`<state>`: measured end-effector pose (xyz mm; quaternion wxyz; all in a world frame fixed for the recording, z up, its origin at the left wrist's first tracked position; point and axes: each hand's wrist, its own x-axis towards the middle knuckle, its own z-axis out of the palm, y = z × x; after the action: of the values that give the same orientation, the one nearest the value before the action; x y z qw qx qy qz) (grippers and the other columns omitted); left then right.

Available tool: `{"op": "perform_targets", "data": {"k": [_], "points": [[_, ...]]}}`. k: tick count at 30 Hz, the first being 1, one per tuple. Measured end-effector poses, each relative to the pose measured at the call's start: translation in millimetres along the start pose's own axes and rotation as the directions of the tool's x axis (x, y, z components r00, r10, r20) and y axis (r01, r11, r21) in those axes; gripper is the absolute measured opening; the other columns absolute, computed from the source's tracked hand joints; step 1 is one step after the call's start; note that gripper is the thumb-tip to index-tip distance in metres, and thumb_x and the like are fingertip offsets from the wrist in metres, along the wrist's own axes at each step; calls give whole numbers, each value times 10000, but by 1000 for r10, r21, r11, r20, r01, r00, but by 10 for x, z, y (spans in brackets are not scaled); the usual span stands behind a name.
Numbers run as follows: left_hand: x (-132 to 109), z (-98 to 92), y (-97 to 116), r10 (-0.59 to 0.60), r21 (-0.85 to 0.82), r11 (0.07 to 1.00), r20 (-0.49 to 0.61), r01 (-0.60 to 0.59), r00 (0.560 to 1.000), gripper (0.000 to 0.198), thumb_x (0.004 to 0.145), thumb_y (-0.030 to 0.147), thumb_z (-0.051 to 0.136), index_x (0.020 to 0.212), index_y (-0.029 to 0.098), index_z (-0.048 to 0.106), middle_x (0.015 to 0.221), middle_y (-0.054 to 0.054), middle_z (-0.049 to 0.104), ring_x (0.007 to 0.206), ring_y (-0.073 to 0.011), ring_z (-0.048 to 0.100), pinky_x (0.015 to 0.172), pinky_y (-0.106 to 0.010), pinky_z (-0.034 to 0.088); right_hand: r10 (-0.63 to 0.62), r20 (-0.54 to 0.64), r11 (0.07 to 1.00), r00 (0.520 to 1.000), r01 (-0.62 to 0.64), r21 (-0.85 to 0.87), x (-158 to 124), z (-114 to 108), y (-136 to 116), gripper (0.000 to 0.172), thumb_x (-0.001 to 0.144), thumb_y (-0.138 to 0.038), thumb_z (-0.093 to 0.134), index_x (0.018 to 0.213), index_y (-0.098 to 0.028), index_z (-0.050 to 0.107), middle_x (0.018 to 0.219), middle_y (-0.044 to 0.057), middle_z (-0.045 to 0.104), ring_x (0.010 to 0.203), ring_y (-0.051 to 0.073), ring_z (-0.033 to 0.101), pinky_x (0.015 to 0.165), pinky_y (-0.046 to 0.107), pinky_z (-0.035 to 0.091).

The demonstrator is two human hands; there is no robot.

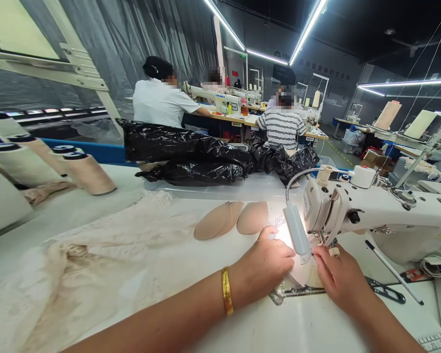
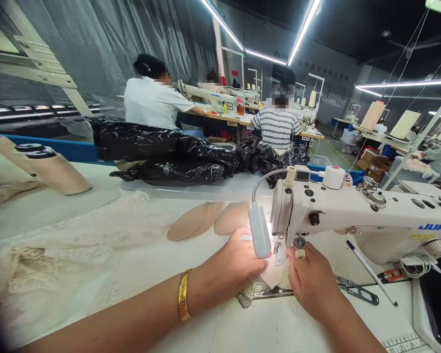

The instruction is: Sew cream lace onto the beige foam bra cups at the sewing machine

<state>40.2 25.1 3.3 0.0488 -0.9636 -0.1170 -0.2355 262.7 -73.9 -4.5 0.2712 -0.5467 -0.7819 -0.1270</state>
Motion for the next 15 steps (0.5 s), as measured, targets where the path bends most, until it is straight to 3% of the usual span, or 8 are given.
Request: {"op": "perform_targets", "data": {"k": [3, 6, 10, 15], "points": [[-8, -45, 40, -55, -7, 998, 69, 56, 996, 198, 704, -12, 581, 653, 168, 516, 713, -1, 604, 704, -185, 549, 859, -425, 339, -79, 190, 993, 979, 61, 100, -6, -68, -21, 243, 967, -87, 426, 1033, -238, 606, 854, 31, 644, 769, 214, 592, 640, 304, 445], [-48, -57, 151, -55, -17, 998, 88, 56, 995, 163, 764, 70, 614, 680, 183, 531, 773, -2, 625, 691, -195, 528, 855, -442, 325, -137, 283, 979, 949, 87, 182, 1, -122, -45, 244, 929, -55, 447, 918, -242, 602, 858, 19, 622, 795, 197, 581, 684, 298, 438], [-113, -14, 279, -12, -2, 1000, 23, 12, 1000, 134, 778, 99, 606, 729, 211, 551, 758, 16, 593, 643, -185, 464, 895, -478, 305, -151, 304, 972, 940, 85, 219, 0, -128, -57, 258, 901, -35, 455, 908, -242, 609, 872, 18, 609, 821, 195, 574, 712, 301, 436], [-105, 1, 213, 7, -22, 1000, 36, -6, 999, 157, 737, 61, 603, 719, 201, 535, 720, 32, 559, 621, -162, 436, 926, -501, 290, -130, 294, 973, 947, 65, 222, -18, -63, -40, 288, 901, -27, 455, 994, -240, 624, 899, 24, 614, 834, 205, 571, 734, 321, 440]]}}
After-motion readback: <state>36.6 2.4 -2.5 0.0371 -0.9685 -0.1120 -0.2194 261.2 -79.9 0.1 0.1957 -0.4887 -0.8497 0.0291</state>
